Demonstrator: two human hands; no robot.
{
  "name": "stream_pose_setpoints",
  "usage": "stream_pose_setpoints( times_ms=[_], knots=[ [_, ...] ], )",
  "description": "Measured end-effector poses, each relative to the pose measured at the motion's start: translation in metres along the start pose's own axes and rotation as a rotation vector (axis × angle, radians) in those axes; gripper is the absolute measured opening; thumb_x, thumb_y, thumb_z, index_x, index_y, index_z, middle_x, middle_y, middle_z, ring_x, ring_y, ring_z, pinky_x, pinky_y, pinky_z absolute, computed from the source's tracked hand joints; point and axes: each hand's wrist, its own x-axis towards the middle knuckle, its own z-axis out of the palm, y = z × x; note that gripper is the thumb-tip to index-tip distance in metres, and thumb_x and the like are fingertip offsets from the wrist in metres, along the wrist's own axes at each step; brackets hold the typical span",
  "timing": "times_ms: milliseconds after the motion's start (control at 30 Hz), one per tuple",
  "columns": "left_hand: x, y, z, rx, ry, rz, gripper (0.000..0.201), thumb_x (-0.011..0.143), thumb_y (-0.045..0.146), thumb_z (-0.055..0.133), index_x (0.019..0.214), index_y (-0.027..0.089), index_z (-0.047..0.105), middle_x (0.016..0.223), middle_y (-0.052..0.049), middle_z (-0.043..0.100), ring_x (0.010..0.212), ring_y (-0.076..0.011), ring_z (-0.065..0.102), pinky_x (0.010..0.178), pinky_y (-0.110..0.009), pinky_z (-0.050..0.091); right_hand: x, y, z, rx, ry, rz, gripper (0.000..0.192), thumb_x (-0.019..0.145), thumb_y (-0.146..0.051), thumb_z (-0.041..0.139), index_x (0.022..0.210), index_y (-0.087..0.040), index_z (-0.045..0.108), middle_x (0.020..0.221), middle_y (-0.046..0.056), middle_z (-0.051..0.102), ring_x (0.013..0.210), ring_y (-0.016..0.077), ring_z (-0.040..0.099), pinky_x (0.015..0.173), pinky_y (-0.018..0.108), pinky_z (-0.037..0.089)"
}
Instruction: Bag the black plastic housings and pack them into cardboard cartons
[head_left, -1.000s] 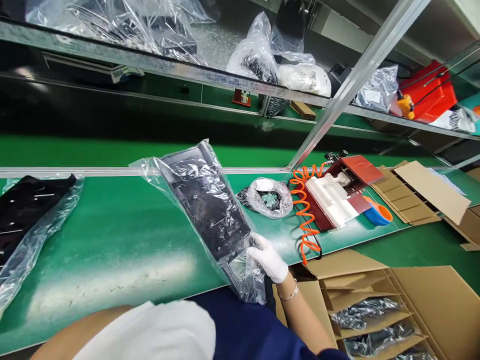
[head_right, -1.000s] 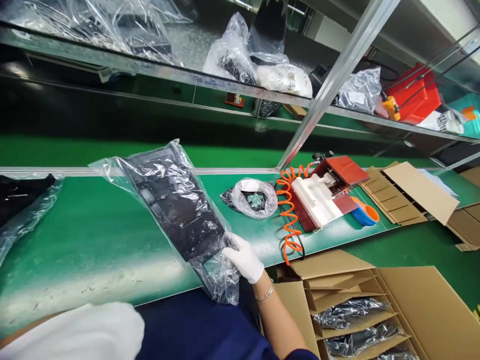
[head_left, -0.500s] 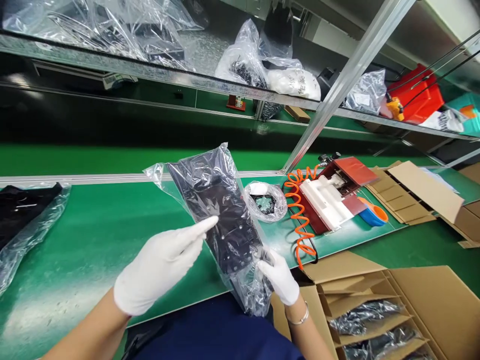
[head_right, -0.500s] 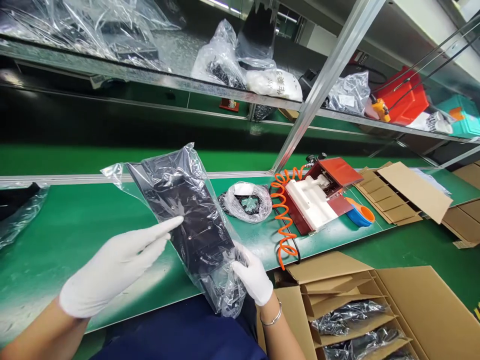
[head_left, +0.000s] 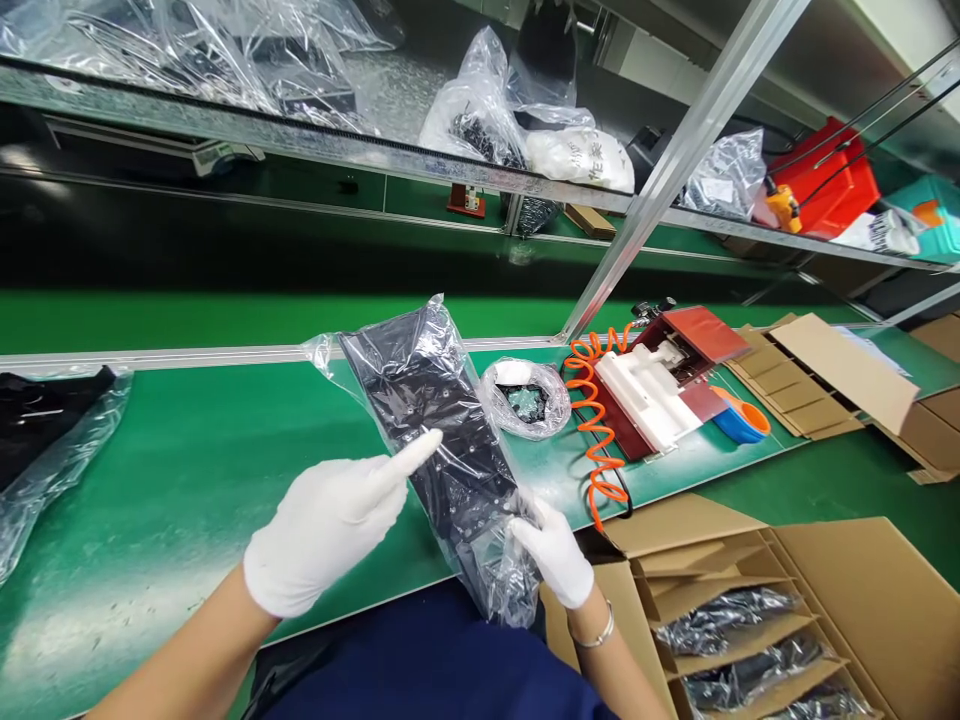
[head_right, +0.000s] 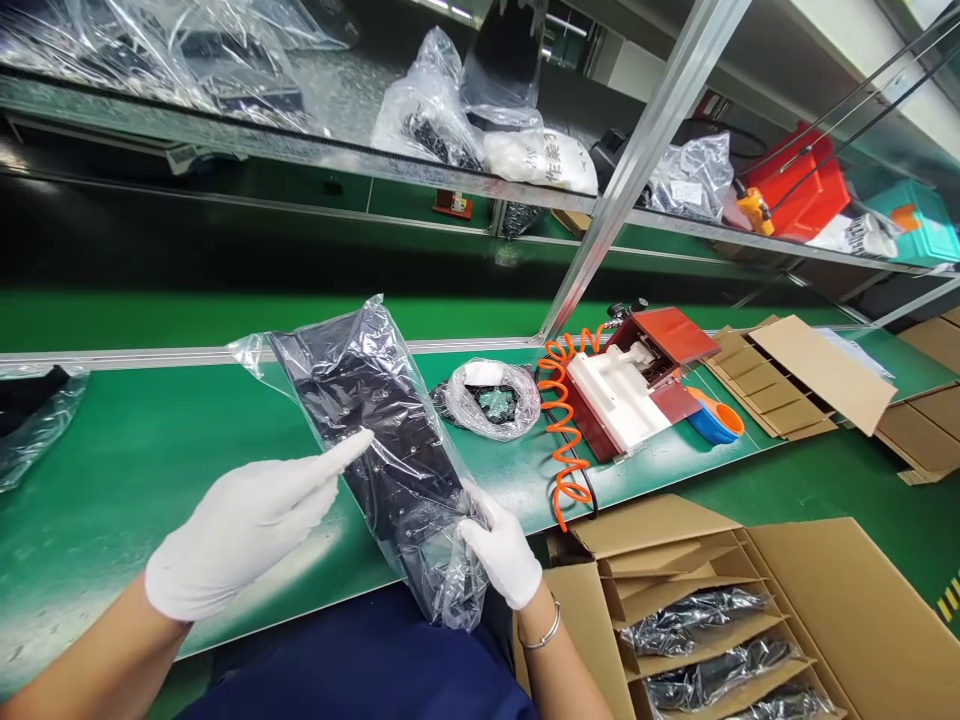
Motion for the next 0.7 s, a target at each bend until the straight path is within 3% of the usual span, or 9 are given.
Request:
stream_pose_setpoints(
  times_ms=[133, 233, 300, 433, 567, 700],
  knots=[
    [0.004, 0.001, 0.0, 0.105, 0.022, -0.064, 0.053, 0.087, 0.018, 0.037, 0.13, 0.024, 0.068, 0.053, 0.001, 0.058, 0.043, -0.0125, 0.044, 0.049, -0.025, 0.032, -0.001, 0.003, 0.001, -0.052, -0.012, 0.037, 0.048, 0.076, -0.021, 0.061, 0.123, -0.024, 0.069, 0.111, 0.003, 0.075, 0.069, 0.0171, 0.062, 0.061, 0.031, 0.055],
    [0.005, 0.001, -0.001, 0.15, 0.017, -0.113, 0.054, 0.086, 0.018, 0.038, 0.132, 0.022, 0.066, 0.049, 0.003, 0.052, 0.041, -0.0124, 0.039, 0.047, -0.026, 0.026, 0.0, 0.006, 0.001, -0.055, -0.008, -0.014, 0.051, 0.075, -0.019, 0.062, 0.125, -0.023, 0.068, 0.122, 0.004, 0.072, 0.103, 0.0238, 0.066, 0.093, 0.041, 0.056],
    [0.003, 0.001, -0.001, 0.121, 0.012, -0.04, 0.054, 0.086, 0.015, 0.037, 0.132, 0.021, 0.066, 0.048, 0.004, 0.049, 0.042, -0.0118, 0.039, 0.048, -0.025, 0.027, 0.002, 0.009, 0.0, -0.043, -0.034, -0.026, 0.054, 0.074, -0.02, 0.063, 0.127, -0.023, 0.067, 0.126, 0.004, 0.07, 0.114, 0.026, 0.063, 0.103, 0.044, 0.051],
    [-0.005, 0.0, 0.004, 0.04, -0.001, 0.297, 0.051, 0.087, 0.011, 0.037, 0.124, 0.02, 0.071, 0.048, 0.005, 0.045, 0.043, -0.0106, 0.037, 0.048, -0.025, 0.026, 0.003, 0.016, -0.002, -0.019, -0.065, 0.04, 0.055, 0.078, -0.024, 0.062, 0.134, -0.024, 0.061, 0.122, 0.005, 0.07, 0.085, 0.0207, 0.067, 0.08, 0.039, 0.059],
    [-0.014, -0.002, 0.011, 0.074, 0.023, 0.3, 0.049, 0.087, 0.009, 0.038, 0.123, 0.017, 0.07, 0.048, 0.005, 0.041, 0.043, -0.0109, 0.033, 0.048, -0.027, 0.021, 0.002, 0.015, -0.001, -0.002, -0.02, 0.032, 0.053, 0.078, -0.025, 0.063, 0.131, -0.024, 0.061, 0.125, 0.005, 0.068, 0.076, 0.0167, 0.062, 0.064, 0.031, 0.056],
    [-0.023, 0.0, 0.021, -0.017, -0.1, 0.434, 0.046, 0.093, 0.015, 0.038, 0.124, 0.024, 0.069, 0.05, 0.005, 0.048, 0.044, -0.0121, 0.041, 0.05, -0.027, 0.027, 0.003, 0.013, 0.002, 0.05, -0.005, 0.062, 0.056, 0.077, -0.028, 0.064, 0.133, -0.024, 0.06, 0.122, 0.005, 0.068, 0.064, 0.0134, 0.058, 0.052, 0.028, 0.052]
  ],
)
